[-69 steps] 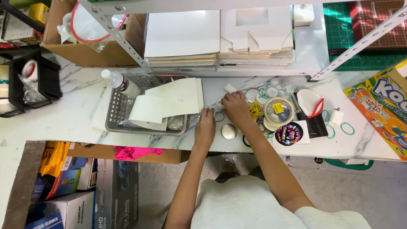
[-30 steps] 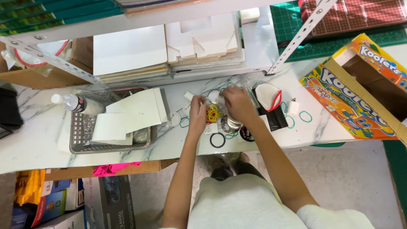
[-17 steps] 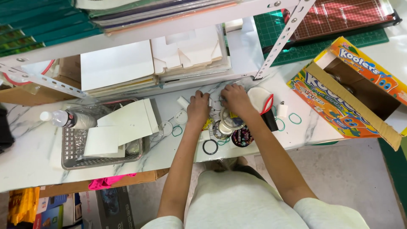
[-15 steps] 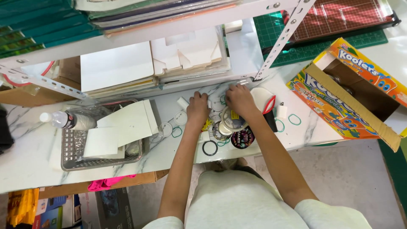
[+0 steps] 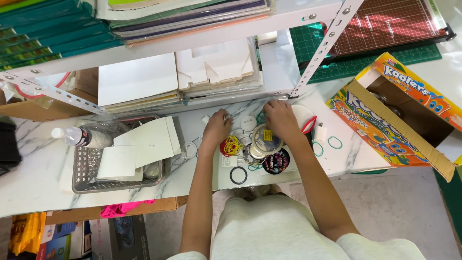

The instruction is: The person sorts various pin buttons and components by gathering them from different containers and a table surface, then placing them into a small box and plastic bags.

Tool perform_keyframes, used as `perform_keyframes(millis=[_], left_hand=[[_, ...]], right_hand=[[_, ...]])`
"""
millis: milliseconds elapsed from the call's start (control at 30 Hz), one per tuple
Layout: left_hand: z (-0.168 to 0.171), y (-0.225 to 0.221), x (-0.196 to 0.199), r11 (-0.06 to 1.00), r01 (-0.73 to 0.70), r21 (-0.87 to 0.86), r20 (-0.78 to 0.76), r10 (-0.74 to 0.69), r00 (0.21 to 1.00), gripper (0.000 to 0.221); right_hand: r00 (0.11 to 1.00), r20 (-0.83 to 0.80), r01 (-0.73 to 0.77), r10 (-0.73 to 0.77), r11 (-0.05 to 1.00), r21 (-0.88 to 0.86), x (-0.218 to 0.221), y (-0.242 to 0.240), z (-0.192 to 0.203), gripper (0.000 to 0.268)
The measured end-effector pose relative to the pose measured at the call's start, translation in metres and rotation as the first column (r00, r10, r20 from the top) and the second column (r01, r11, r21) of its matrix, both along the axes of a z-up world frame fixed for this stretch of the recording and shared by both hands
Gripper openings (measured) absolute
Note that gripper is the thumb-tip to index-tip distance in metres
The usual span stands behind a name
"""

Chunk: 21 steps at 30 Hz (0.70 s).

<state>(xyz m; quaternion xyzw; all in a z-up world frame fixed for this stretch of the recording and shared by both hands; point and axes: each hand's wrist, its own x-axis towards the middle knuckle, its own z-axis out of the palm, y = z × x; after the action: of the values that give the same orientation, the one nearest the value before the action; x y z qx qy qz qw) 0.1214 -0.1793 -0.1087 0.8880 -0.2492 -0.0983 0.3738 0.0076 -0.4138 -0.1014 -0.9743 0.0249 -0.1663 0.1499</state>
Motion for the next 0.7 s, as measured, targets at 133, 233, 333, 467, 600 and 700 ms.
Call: perform_keyframes(millis=[133, 233, 333, 467, 600, 700], left_hand=[[0.024, 0.003, -0.027, 0.990, 0.038, -0.137, -0.005, -0.039, 0.999, 0.023], [0.015, 0.000, -0.052, 0.989, 0.101, -0.109, 0.113, -0.089, 0.990, 0.019], [0.032, -0.003, -0.079, 0.973, 0.158, -0.169, 0.128, -0.138, 0.982, 0.038], [0.047, -0.004, -0.098, 0.970, 0.199, 0.142, 0.210, -0.226, 0.951, 0.054], [0.035, 0.002, -0.098, 0.959, 0.089, 0.267, 0.249, -0.158, 0.956, 0.043], [0.023, 0.012, -0.096, 0.967, 0.056, 0.247, 0.279, -0.127, 0.952, 0.035]], right_hand=[[0.977, -0.102, -0.174, 0.189, 0.974, 0.145, -0.020, 0.029, 0.043, 0.037], [0.904, -0.215, -0.328, 0.370, 0.921, 0.209, -0.035, 0.050, 0.051, 0.050], [0.876, -0.383, -0.289, 0.295, 0.955, 0.074, -0.042, 0.059, 0.049, 0.084], [0.898, -0.390, -0.253, 0.206, 0.964, -0.075, -0.048, 0.047, 0.022, 0.076], [0.959, -0.243, -0.200, 0.148, 0.958, -0.206, -0.053, 0.031, -0.002, 0.063], [0.923, -0.373, -0.179, 0.092, 0.962, -0.206, -0.058, 0.034, 0.040, 0.071]])
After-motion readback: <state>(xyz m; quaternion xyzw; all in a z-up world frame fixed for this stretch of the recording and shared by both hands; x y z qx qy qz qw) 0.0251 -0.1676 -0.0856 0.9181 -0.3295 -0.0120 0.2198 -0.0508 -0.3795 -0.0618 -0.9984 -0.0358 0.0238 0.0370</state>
